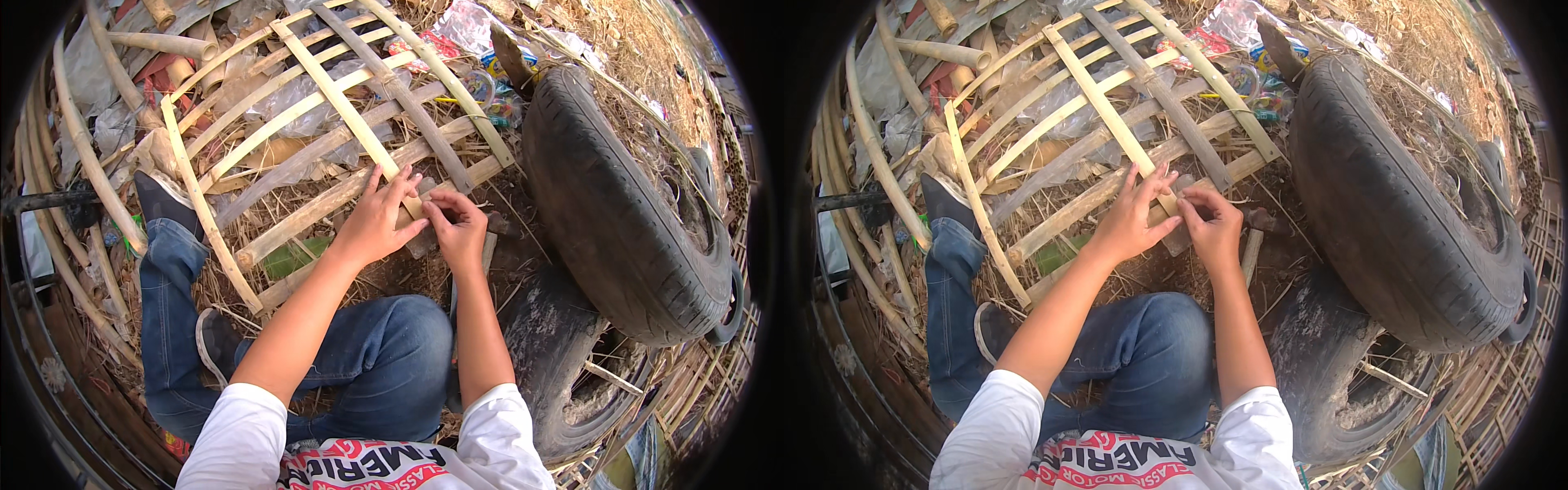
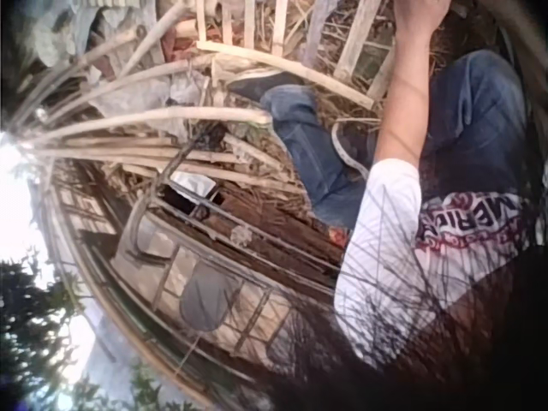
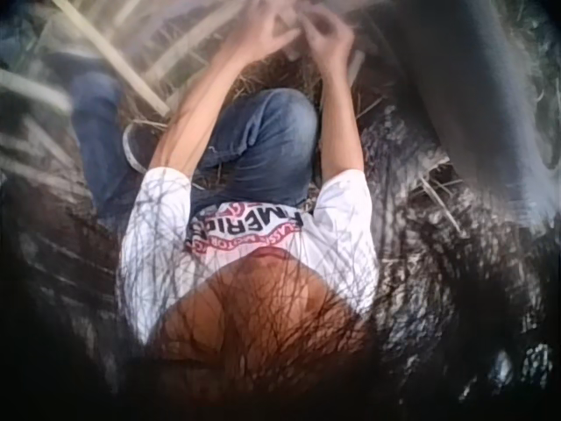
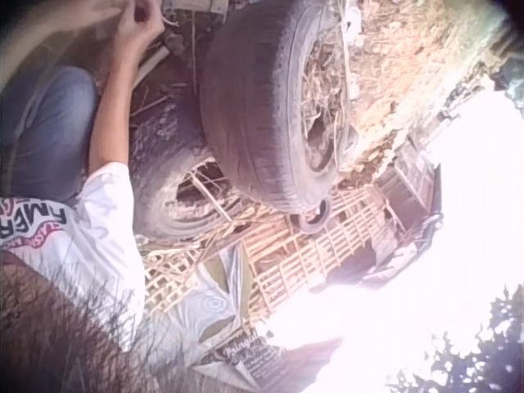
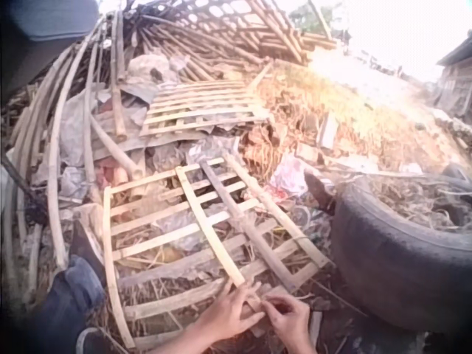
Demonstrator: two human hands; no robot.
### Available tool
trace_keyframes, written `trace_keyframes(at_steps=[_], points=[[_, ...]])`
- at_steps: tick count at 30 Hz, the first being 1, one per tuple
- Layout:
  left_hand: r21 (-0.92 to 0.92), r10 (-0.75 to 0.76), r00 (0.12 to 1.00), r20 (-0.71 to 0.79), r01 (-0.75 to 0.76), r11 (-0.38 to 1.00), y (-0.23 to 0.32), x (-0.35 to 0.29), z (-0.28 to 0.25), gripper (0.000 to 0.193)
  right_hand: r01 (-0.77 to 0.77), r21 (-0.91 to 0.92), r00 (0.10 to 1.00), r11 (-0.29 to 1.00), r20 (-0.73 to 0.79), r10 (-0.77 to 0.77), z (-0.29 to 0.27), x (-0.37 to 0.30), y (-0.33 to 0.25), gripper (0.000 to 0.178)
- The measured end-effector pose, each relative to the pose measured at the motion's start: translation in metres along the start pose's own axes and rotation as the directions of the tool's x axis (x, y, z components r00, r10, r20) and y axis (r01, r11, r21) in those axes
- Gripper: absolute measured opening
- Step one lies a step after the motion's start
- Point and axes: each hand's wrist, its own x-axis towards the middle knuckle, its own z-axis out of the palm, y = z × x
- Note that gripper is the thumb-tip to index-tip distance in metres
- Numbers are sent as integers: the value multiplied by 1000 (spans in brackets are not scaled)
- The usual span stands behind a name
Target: The person assembles a bamboo lattice by hand and with a hammer, then uses a machete to shave and whittle a separate bamboo stick.
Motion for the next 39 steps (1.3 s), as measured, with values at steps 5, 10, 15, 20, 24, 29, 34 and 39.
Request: trace_keyframes(at_steps=[5,10,15,20,24,29,34,39], points=[[23,-40,999,15,40,999,4,12,-4,83,111,-53,993,992,-40,-113,0,2,0,9],[71,-23,1000,15,22,997,7,17,-2,89,267,-215,962,940,-1,-273,-1,10,-4,6],[19,-17,999,35,17,1000,3,10,-3,98,309,-249,951,918,74,-300,-3,12,-9,7],[30,-44,998,55,42,999,5,6,-4,99,452,-309,892,837,149,-427,-1,9,-6,9],[31,-26,999,44,25,999,6,6,-3,100,487,-278,873,828,120,-473,-1,6,-2,11],[23,-25,999,25,24,999,4,3,-4,99,526,-258,846,810,61,-530,6,1,4,14],[34,-34,998,44,32,999,6,6,-4,100,533,-229,844,815,66,-533,5,4,5,13],[33,-33,999,13,32,999,8,8,-5,100,551,-206,833,809,72,-549,2,7,9,14]])
